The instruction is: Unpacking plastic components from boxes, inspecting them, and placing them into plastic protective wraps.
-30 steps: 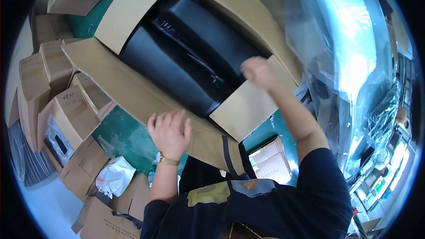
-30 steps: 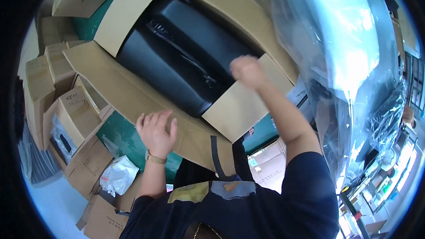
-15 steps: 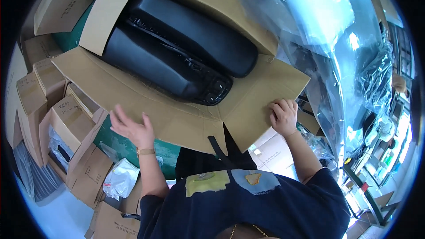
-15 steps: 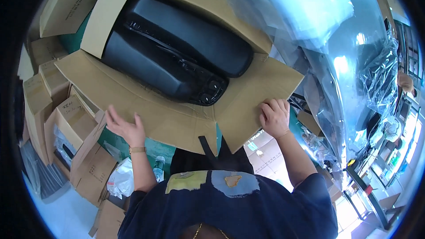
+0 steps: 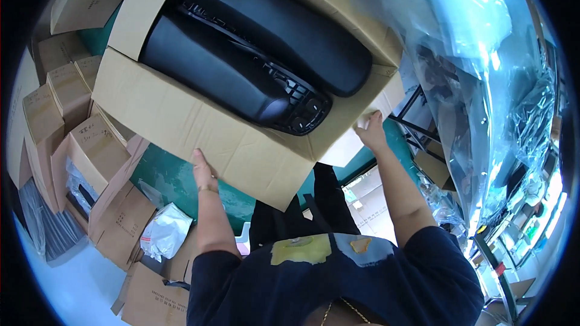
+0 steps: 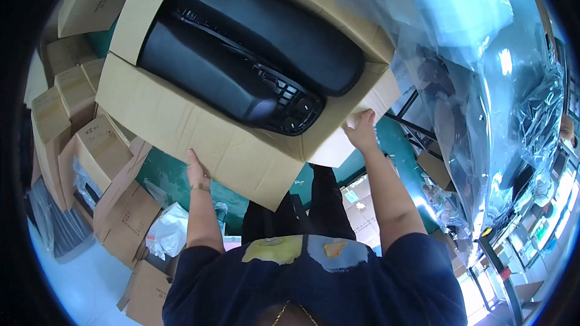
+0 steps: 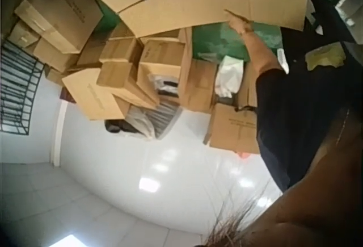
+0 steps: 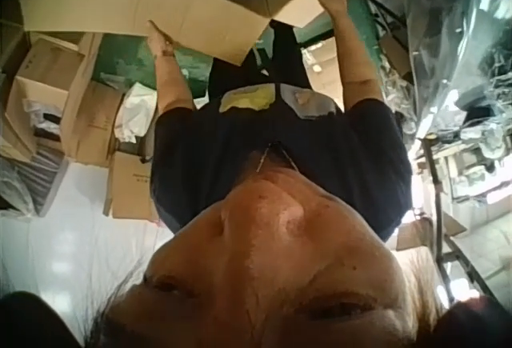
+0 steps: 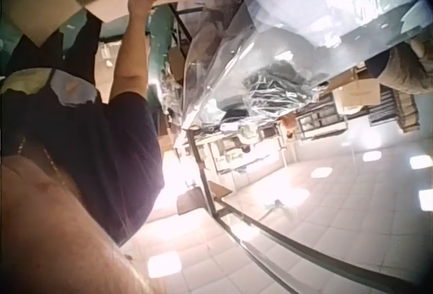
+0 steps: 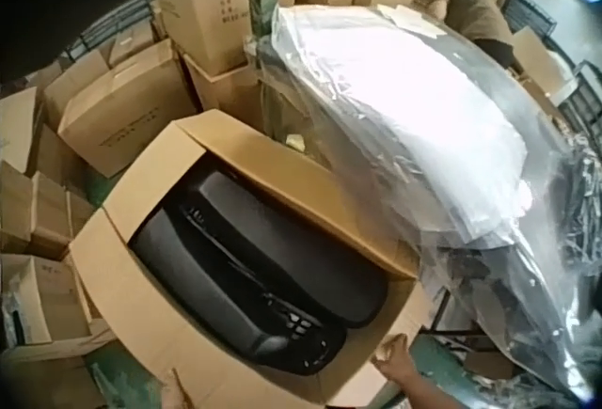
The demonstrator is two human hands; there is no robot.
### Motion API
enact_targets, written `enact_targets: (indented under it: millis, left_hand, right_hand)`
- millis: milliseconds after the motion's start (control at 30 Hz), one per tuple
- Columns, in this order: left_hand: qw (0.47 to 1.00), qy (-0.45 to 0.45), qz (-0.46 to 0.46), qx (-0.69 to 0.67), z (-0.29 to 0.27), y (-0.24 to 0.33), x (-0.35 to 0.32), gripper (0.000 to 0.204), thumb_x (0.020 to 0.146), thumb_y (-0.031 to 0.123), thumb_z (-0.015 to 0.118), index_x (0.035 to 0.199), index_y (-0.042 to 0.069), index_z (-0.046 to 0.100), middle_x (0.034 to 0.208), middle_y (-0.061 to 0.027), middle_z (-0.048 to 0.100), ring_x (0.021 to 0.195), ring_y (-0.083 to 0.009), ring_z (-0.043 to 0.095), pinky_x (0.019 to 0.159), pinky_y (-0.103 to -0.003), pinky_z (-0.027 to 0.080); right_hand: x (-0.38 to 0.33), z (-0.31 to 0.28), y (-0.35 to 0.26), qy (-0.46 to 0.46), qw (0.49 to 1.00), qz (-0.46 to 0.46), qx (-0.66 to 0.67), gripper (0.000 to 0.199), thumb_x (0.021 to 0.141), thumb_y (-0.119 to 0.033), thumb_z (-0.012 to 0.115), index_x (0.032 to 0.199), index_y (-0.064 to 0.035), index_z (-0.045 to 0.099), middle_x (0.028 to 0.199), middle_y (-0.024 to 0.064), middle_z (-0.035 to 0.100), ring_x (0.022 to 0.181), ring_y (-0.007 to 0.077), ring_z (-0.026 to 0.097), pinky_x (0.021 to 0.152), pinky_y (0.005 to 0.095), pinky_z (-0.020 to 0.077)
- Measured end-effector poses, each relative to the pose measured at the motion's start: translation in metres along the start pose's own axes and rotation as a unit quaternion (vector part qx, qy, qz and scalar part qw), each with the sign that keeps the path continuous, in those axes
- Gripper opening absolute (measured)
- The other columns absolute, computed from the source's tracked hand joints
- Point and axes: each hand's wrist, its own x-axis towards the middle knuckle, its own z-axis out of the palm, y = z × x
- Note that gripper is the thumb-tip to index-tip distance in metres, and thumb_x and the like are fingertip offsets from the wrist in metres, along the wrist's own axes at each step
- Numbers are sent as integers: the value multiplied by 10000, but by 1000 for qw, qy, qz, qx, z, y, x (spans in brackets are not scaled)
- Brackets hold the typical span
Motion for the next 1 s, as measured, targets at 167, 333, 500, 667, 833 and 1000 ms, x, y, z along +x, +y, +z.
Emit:
enact_targets:
  millis: [167,333,500,667,833,1000]
  left_hand:
    - [939,240,145,198,47,-22,62,678,781,529,619,1127,-12,403,891,-134,541,655,-177,520,575,-309,455]
    - [990,-96,-27,-96,86,-11,39,703,807,660,449,1204,98,307,855,-83,515,596,-130,474,525,-272,416]
    - [979,-166,-86,-79,100,11,10,806,764,782,308,1173,101,449,900,-51,510,760,-161,476,761,-344,441]
    - [971,-200,-120,-55,109,7,29,944,714,836,265,1187,42,452,945,-90,516,893,-207,482,916,-429,365]
    - [955,-256,-142,-40,77,27,25,792,788,731,360,1212,68,449,994,-84,536,950,-215,523,879,-420,401]
    - [933,-341,-117,-22,42,40,16,584,859,575,459,1137,66,520,1008,-76,575,932,-210,562,826,-394,439]
  right_hand:
    - [4,-56,-29,-111,992,-5,-59,682,682,-304,653,1209,68,431,1083,275,545,973,384,570,856,421,452]
    - [37,-79,-122,20,986,-158,48,564,741,-155,649,1265,-83,453,1082,177,572,981,263,595,829,349,474]
    - [129,-57,-295,46,937,-343,50,755,719,-351,700,1306,3,383,1260,234,466,1185,328,456,990,377,366]
    - [212,-31,-419,-115,966,-222,57,988,666,-565,682,1365,15,293,1373,233,343,1276,305,348,1047,367,287]
    - [219,-45,-436,-223,959,-172,36,1091,610,-569,722,1379,34,237,1378,229,333,1271,301,352,1049,369,285]
    - [163,-77,-441,-190,953,-236,14,1062,480,-416,837,1293,69,354,1294,238,431,1191,319,444,1002,354,349]
